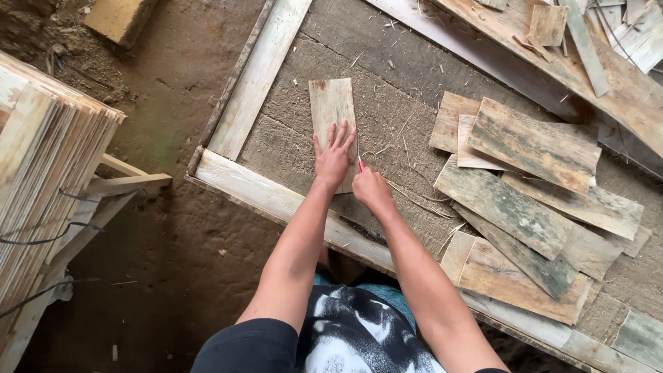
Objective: Arranging and fitting thin wood veneers onto a larger wooden surface to create a pattern or surface, including occasional trimming with a knife.
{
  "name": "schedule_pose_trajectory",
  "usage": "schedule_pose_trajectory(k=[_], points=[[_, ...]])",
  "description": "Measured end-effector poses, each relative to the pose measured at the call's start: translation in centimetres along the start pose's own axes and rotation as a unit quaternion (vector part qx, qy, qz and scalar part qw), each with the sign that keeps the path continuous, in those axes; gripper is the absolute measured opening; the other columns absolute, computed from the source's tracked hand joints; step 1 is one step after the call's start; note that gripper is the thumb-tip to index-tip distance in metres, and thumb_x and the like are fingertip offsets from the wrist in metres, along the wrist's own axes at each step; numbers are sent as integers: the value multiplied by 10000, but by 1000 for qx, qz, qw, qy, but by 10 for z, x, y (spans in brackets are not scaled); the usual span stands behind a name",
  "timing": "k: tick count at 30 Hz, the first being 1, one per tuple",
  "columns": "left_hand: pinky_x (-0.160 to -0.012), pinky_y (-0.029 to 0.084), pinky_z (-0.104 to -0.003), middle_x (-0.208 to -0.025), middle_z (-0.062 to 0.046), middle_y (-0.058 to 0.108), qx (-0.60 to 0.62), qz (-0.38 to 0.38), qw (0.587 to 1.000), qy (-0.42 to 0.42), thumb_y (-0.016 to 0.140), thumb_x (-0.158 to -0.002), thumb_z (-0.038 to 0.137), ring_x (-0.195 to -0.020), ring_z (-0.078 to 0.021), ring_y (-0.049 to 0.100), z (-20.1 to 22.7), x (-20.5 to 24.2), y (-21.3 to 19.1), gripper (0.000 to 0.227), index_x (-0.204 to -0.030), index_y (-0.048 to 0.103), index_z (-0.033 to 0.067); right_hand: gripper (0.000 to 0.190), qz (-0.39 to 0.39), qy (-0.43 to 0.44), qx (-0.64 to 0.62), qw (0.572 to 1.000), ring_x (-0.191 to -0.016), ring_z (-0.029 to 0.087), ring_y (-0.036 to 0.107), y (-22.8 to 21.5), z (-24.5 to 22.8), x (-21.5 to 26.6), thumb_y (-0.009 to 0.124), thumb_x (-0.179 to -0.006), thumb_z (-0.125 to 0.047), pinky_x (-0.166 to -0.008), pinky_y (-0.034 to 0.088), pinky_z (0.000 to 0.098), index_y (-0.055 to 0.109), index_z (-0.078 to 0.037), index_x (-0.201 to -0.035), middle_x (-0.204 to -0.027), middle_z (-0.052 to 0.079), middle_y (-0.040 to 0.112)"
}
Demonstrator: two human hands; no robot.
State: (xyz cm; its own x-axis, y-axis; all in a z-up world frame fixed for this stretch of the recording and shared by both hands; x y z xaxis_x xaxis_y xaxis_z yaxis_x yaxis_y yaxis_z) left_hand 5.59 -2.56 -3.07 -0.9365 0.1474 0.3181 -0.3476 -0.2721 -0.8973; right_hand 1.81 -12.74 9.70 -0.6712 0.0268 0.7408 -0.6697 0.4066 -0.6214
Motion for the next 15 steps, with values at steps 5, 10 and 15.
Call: schedule_pose_trajectory(k=[5,10,15], points=[[-1219,106,-732,-1740,85,32,0,1,1000,-1,777,-886,380,-1606,-223,37,-2,1,-2,963,-1640,178,386,541,-4,0,-4,1000,-1181,496,654,7,4,10,340,-928,-257,-972,523,614,630,77,-1241,-1214,336,690],[-1221,81,-727,-1741,88,13,3,-5,1000,-5,757,-911,391,-1606,-225,23,1,1,-6,935,-1644,176,378,555,-20,6,-19,1000,-1196,496,646,20,18,20,317,-934,-268,-982,513,622,598,65,-1278,-1249,326,680],[-1222,56,-721,-1740,92,-6,3,-17,1000,-11,735,-928,402,-1603,-215,-16,4,4,-7,920,-1646,160,385,539,-39,25,-40,998,-1229,505,627,39,33,32,337,-955,-245,-1004,500,630,591,71,-1310,-1268,346,665]])
Point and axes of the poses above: each hand's wrist, its own x-axis away from the middle knuckle, its own y-axis out of the palm, z = x × y, the point moved 2 cm from there along -x, towards the middle knuckle
